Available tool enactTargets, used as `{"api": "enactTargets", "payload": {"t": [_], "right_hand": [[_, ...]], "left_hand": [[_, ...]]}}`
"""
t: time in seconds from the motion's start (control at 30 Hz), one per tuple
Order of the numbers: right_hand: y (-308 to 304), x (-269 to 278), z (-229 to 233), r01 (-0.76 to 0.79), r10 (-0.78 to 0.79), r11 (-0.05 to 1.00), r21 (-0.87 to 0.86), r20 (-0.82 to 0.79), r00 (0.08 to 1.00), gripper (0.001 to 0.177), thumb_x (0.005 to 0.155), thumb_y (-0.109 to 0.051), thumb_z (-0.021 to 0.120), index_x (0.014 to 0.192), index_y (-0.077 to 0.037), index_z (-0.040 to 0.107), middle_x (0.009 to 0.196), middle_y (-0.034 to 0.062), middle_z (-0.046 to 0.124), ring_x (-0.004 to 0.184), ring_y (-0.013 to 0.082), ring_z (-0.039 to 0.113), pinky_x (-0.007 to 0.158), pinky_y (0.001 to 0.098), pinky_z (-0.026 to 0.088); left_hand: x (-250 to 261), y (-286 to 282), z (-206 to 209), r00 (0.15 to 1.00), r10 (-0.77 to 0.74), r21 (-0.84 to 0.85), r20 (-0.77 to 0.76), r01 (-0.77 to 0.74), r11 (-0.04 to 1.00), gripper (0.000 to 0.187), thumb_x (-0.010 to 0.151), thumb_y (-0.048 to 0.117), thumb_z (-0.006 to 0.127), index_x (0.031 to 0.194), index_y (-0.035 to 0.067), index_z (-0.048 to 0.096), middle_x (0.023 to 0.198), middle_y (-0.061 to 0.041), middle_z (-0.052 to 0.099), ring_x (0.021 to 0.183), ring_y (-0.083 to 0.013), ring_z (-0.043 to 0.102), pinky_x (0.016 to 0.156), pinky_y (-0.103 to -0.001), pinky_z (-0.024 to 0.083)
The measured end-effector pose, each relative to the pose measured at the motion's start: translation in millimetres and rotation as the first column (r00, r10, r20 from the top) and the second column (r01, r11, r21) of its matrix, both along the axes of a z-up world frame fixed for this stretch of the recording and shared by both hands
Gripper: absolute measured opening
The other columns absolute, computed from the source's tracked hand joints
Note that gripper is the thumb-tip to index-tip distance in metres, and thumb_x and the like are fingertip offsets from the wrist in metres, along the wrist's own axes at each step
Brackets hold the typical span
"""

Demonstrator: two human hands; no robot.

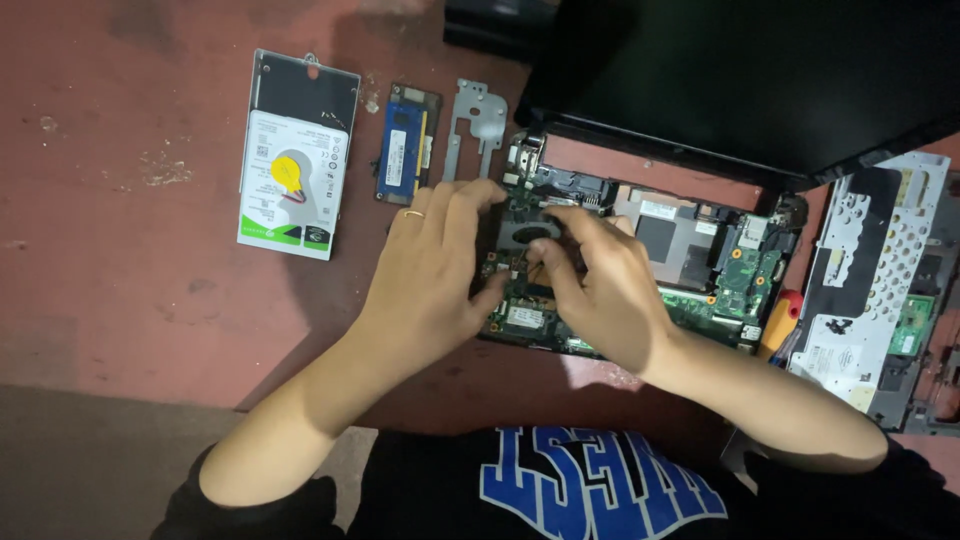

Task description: Disassembling a laptop by removing screws and internal components using a screwdriver

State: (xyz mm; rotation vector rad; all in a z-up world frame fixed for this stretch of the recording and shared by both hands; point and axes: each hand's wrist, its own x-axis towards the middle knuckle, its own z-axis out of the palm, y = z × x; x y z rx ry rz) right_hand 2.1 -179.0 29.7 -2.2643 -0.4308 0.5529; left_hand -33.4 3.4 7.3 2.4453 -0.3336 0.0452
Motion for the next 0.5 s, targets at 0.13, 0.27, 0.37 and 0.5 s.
{"api": "enactTargets", "payload": {"t": [0.13, 0.27, 0.37, 0.5], "right_hand": [[4.0, -0.4, 3.7, 0.04, -0.043, 0.998, -0.038, -0.065, 0.997, 0.028, 0.096, -0.016, 0.05, 0.12, -0.002, 0.054, 0.091, 0.0111, 0.07, 0.051, 0.0158, 0.064, 0.041, 0.029, 0.056], [4.2, 2.0, 6.0, 0.011, -0.012, 0.999, -0.039, -0.034, 0.999, 0.015, 0.089, -0.015, 0.063, 0.103, -0.01, 0.063, 0.089, 0.003, 0.068, 0.075, 0.0151, 0.063, 0.066, 0.0312, 0.052], [8.1, 3.0, 9.2, 0.046, -0.053, 0.995, -0.09, -0.068, 0.996, 0.01, 0.09, -0.019, 0.064, 0.098, -0.015, 0.066, 0.08, -0.0012, 0.064, 0.071, 0.0133, 0.056, 0.068, 0.03, 0.042], [10.9, -3.0, -0.6, 0.048, -0.059, 0.994, -0.101, -0.106, 0.993, 0.025, 0.092, -0.006, 0.055, 0.116, -0.004, 0.057, 0.088, 0.0087, 0.068, 0.059, 0.0149, 0.061, 0.049, 0.0269, 0.055]], "left_hand": [[-0.8, 0.1, 2.0, 1.0, 0.015, 0.043, -0.007, -0.015, 0.999, 0.069, 0.07, 0.018, 0.078, 0.127, 0.006, 0.041, 0.116, -0.015, 0.051, 0.099, -0.0358, 0.051, 0.077, -0.044, 0.043], [-0.9, -0.7, 1.5, 0.999, 0.037, 0.059, -0.013, -0.036, 0.998, 0.068, 0.069, 0.019, 0.078, 0.126, 0.008, 0.042, 0.111, -0.014, 0.052, 0.097, -0.0353, 0.05, 0.076, -0.044, 0.043], [-1.5, 0.5, 2.4, 0.999, 0.032, 0.034, -0.004, -0.032, 0.999, 0.07, 0.068, 0.017, 0.08, 0.127, 0.007, 0.042, 0.112, -0.015, 0.051, 0.097, -0.0359, 0.05, 0.078, -0.045, 0.043], [-1.4, 0.8, 0.2, 1.0, 0.029, 0.096, 0.011, -0.03, 0.995, 0.073, 0.069, 0.024, 0.083, 0.128, 0.007, 0.042, 0.108, -0.014, 0.052, 0.095, -0.0342, 0.051, 0.075, -0.043, 0.043]]}}
